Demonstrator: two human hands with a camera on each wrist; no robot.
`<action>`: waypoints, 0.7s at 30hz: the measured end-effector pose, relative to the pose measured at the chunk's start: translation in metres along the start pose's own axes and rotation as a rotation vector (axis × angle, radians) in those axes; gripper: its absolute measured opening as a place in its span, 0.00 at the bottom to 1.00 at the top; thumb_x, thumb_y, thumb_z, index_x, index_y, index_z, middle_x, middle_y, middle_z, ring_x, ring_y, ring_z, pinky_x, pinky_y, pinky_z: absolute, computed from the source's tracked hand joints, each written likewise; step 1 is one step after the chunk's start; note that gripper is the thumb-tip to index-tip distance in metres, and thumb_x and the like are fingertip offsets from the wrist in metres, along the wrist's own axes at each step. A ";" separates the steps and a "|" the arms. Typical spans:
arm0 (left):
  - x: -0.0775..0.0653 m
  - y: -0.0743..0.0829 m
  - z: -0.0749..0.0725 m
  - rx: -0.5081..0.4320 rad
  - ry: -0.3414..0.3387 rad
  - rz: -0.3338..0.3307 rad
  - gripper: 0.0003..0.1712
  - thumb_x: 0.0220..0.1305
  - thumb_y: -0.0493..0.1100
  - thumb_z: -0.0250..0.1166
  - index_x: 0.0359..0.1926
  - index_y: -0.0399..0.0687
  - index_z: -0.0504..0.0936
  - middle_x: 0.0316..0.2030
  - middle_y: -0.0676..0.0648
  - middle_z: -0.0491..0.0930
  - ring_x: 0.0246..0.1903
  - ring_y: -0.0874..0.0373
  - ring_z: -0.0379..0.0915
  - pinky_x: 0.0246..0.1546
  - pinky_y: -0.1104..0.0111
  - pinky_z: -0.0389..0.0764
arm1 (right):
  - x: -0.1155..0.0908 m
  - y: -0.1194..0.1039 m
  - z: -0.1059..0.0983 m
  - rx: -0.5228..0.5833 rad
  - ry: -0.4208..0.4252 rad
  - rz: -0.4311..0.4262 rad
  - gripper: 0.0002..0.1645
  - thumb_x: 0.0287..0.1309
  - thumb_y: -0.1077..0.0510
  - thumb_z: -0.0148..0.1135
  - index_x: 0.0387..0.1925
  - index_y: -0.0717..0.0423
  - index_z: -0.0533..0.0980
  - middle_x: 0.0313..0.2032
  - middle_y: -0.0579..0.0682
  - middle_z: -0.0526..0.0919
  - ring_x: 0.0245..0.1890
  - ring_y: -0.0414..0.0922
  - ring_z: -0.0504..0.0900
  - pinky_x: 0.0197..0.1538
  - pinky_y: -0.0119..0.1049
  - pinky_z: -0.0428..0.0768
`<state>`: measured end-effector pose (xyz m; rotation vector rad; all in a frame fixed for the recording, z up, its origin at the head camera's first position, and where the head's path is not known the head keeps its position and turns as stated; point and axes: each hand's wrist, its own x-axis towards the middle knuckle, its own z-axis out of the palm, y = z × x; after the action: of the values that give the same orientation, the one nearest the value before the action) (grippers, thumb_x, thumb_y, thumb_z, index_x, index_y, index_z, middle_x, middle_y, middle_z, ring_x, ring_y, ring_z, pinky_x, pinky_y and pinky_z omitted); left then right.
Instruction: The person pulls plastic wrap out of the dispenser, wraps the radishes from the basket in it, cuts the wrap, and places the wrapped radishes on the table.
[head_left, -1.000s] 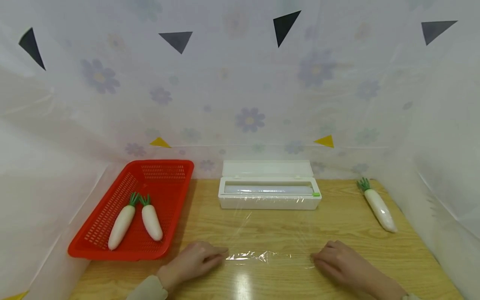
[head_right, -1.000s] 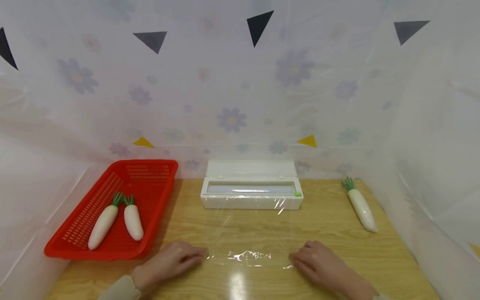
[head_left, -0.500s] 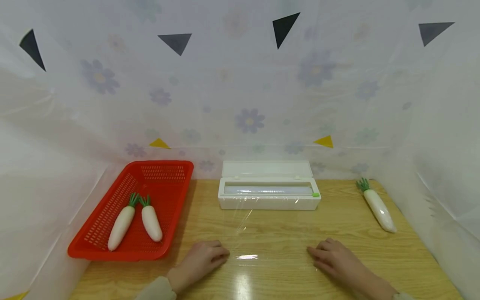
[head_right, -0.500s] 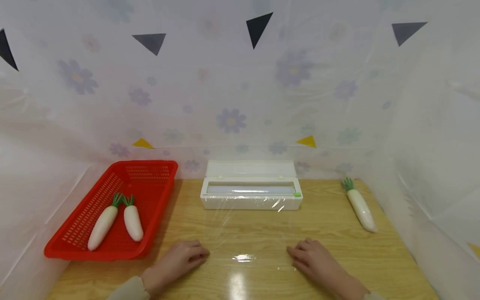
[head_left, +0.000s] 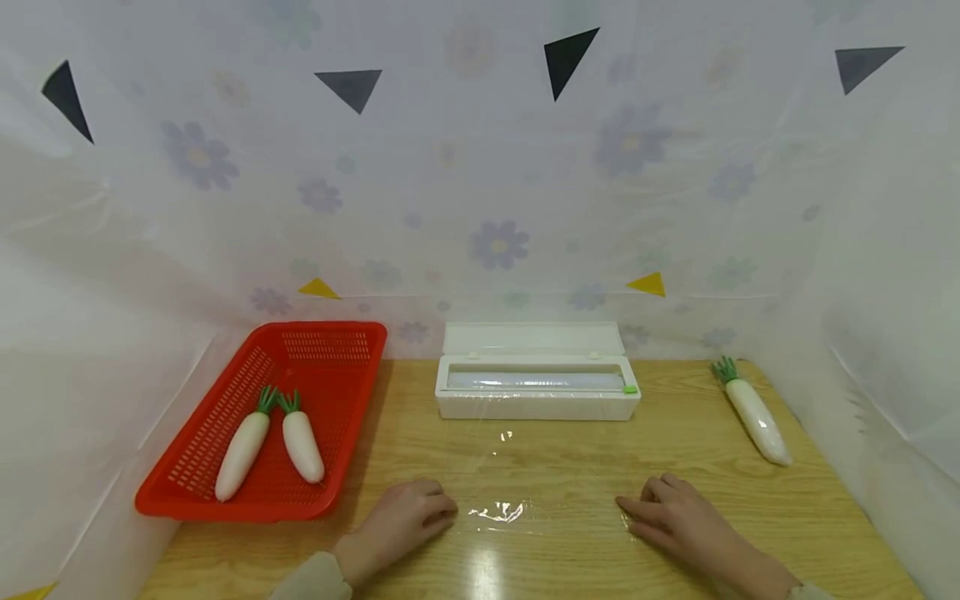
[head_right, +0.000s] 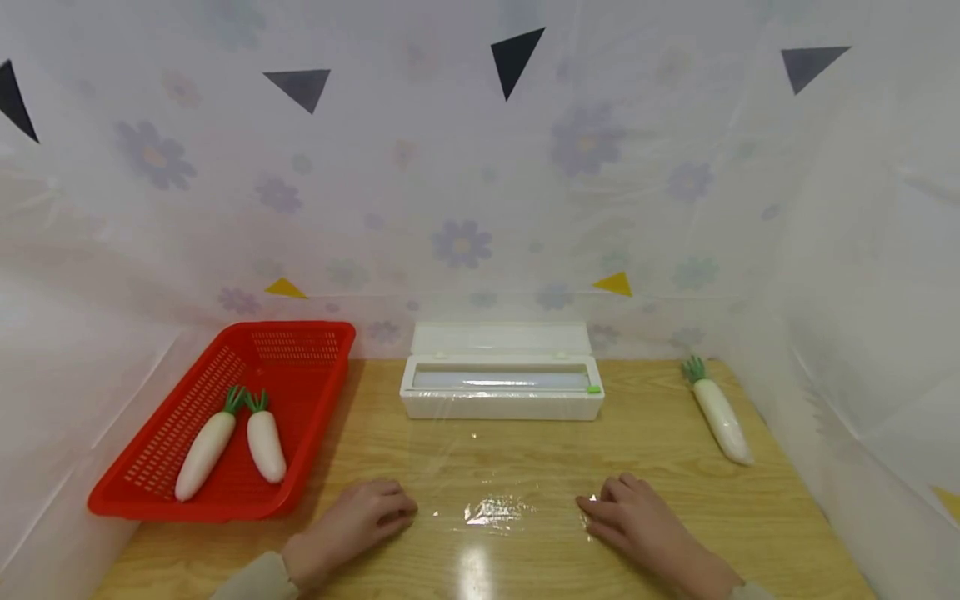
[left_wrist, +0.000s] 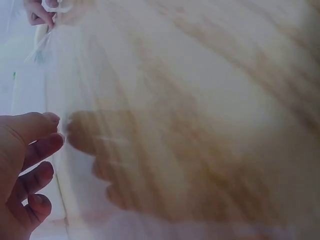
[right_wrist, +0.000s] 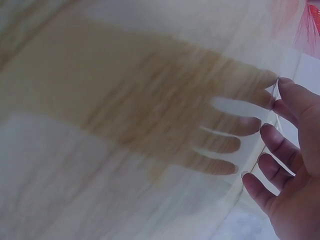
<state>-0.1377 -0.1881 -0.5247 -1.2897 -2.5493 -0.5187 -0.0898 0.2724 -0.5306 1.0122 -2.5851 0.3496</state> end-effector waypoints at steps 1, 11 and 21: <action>0.001 0.001 -0.001 -0.003 0.000 0.001 0.05 0.61 0.43 0.77 0.39 0.54 0.90 0.34 0.58 0.82 0.35 0.66 0.77 0.36 0.73 0.79 | 0.001 0.000 0.000 0.000 0.003 -0.008 0.22 0.56 0.51 0.78 0.53 0.47 0.88 0.37 0.32 0.73 0.35 0.30 0.60 0.32 0.27 0.64; 0.022 0.009 -0.049 -0.021 0.132 -0.018 0.07 0.62 0.41 0.76 0.41 0.49 0.90 0.33 0.57 0.84 0.32 0.66 0.78 0.33 0.76 0.79 | 0.001 0.001 -0.001 -0.031 0.012 -0.028 0.22 0.55 0.50 0.78 0.52 0.48 0.88 0.35 0.32 0.73 0.35 0.30 0.60 0.33 0.27 0.63; 0.043 -0.020 -0.133 0.020 0.276 -0.369 0.06 0.64 0.41 0.75 0.41 0.48 0.91 0.34 0.52 0.87 0.27 0.62 0.72 0.29 0.69 0.78 | -0.001 -0.001 0.002 -0.036 0.001 -0.009 0.21 0.58 0.50 0.77 0.54 0.46 0.87 0.36 0.30 0.72 0.35 0.29 0.60 0.33 0.27 0.64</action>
<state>-0.1724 -0.2231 -0.3926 -0.6808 -2.5483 -0.6849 -0.0886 0.2716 -0.5323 1.0103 -2.5755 0.3007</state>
